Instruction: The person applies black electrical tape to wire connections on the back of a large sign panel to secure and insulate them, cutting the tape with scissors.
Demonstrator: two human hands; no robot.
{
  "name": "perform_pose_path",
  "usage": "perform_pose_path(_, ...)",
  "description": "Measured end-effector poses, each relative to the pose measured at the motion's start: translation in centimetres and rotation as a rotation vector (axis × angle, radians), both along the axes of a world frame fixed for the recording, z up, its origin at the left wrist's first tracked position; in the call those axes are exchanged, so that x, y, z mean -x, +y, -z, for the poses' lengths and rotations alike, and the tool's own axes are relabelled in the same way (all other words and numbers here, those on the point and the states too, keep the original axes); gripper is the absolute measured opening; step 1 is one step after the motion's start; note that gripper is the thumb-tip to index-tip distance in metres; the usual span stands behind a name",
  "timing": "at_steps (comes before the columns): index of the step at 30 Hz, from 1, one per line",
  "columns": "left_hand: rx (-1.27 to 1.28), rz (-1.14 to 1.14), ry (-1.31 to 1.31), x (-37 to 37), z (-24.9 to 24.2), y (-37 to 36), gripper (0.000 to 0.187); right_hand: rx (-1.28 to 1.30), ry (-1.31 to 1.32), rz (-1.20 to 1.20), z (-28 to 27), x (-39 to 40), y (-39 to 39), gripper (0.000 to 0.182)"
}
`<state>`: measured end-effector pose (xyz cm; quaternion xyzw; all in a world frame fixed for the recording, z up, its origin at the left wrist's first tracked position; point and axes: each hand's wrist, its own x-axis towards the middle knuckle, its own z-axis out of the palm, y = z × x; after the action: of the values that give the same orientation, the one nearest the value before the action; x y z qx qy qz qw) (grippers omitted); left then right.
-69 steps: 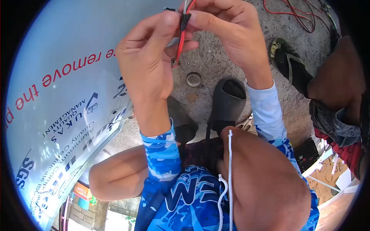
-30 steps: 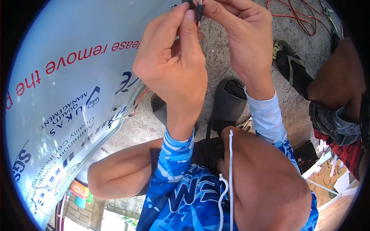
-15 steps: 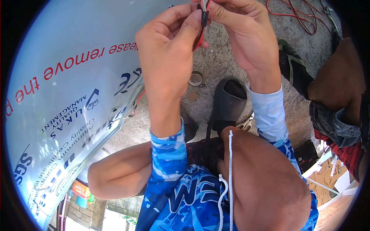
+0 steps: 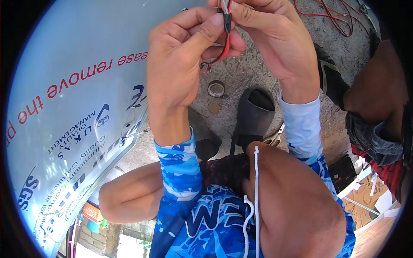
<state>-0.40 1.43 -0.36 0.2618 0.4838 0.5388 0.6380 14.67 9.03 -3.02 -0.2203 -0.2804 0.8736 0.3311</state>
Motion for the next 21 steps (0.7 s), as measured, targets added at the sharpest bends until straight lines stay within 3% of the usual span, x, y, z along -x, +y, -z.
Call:
perform_pose_path(2, -0.012, -0.018, 0.11, -0.6, -0.2, 0.1, 0.024, 0.045, 0.009, 0.02, -0.2, 0.0, -0.1, 0.018)
perform_pose_path(6, -0.077, -0.047, 0.132, -1.0, 0.1, 0.1, 0.024, 0.033, -0.001, 0.016, -0.5, -0.1, 0.1, 0.018)
perform_pose_path(9, 0.012, -0.112, 0.07, -1.3, -0.3, -0.1, 0.027, 0.056, -0.023, 0.018, -1.4, -0.1, 0.2, 0.019)
perform_pose_path(11, 0.055, -0.155, -0.347, -0.9, -0.1, -0.3, 0.027, 0.092, -0.146, 0.024, -2.9, 0.1, 0.1, 0.02)
perform_pose_path(21, 0.084, -0.175, -0.17, -0.9, -0.6, -0.8, 0.025, -0.013, -0.093, 0.063, -0.1, 0.2, -0.2, 0.019)
